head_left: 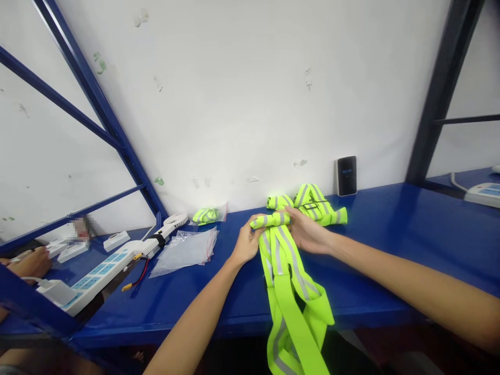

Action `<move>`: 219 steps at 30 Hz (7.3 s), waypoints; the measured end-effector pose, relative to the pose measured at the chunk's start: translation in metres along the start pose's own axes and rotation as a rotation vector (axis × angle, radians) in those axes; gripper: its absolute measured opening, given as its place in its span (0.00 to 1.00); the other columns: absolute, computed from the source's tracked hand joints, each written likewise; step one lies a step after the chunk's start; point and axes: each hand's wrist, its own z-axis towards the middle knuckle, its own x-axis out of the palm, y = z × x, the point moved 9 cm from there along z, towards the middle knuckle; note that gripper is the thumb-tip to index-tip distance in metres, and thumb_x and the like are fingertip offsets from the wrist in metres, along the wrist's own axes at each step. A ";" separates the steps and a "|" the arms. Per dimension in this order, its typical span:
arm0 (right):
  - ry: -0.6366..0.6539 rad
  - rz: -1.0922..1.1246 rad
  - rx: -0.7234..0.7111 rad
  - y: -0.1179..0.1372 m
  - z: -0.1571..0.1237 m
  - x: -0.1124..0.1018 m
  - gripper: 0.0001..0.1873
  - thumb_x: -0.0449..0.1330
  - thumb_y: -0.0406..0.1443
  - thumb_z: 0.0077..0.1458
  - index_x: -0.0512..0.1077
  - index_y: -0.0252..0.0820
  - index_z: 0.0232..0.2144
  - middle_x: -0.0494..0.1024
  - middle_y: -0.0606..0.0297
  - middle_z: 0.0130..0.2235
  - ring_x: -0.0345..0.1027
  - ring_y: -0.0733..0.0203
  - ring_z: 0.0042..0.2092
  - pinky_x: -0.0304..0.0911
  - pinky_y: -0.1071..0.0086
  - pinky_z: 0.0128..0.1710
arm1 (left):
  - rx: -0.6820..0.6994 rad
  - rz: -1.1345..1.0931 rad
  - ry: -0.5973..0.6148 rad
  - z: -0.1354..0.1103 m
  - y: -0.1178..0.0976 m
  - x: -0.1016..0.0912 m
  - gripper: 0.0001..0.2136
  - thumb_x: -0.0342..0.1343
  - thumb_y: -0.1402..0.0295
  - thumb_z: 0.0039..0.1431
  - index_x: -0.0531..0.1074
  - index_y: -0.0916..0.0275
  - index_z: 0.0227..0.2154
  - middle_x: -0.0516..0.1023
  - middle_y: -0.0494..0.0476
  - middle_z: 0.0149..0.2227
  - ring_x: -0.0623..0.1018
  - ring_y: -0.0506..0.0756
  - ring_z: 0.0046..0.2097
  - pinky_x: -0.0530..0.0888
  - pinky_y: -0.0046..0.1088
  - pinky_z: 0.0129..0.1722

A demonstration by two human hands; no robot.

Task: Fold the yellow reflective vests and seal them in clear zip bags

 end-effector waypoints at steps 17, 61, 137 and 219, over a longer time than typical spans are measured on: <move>-0.222 0.056 -0.124 -0.002 0.010 -0.028 0.10 0.64 0.33 0.47 0.72 0.43 0.36 0.76 0.67 0.29 0.70 0.60 0.30 0.67 0.68 0.32 | -0.196 -0.247 0.101 -0.010 0.015 0.019 0.28 0.66 0.69 0.48 0.66 0.58 0.53 0.76 0.57 0.43 0.76 0.55 0.44 0.72 0.30 0.46; 0.008 -0.026 -0.009 -0.015 0.011 -0.009 0.11 0.62 0.33 0.52 0.72 0.39 0.40 0.80 0.58 0.40 0.76 0.56 0.38 0.72 0.61 0.42 | -0.399 -0.441 -0.051 -0.011 0.022 0.005 0.48 0.69 0.73 0.39 0.51 0.55 0.64 0.79 0.55 0.40 0.79 0.54 0.35 0.76 0.32 0.38; -0.015 -1.318 -0.964 0.055 -0.036 0.030 0.15 0.54 0.36 0.62 0.75 0.53 0.48 0.49 0.62 0.67 0.48 0.47 0.66 0.53 0.50 0.63 | -0.310 -0.643 -0.268 -0.012 0.021 0.008 0.23 0.67 0.74 0.40 0.66 0.60 0.41 0.77 0.50 0.35 0.77 0.51 0.33 0.72 0.28 0.36; -0.214 0.071 -0.315 0.021 0.009 -0.034 0.25 0.62 0.24 0.37 0.69 0.44 0.41 0.79 0.65 0.39 0.74 0.55 0.40 0.72 0.65 0.35 | -0.200 -0.125 0.089 -0.023 -0.007 0.033 0.45 0.69 0.74 0.40 0.54 0.51 0.61 0.71 0.60 0.54 0.77 0.60 0.48 0.69 0.38 0.51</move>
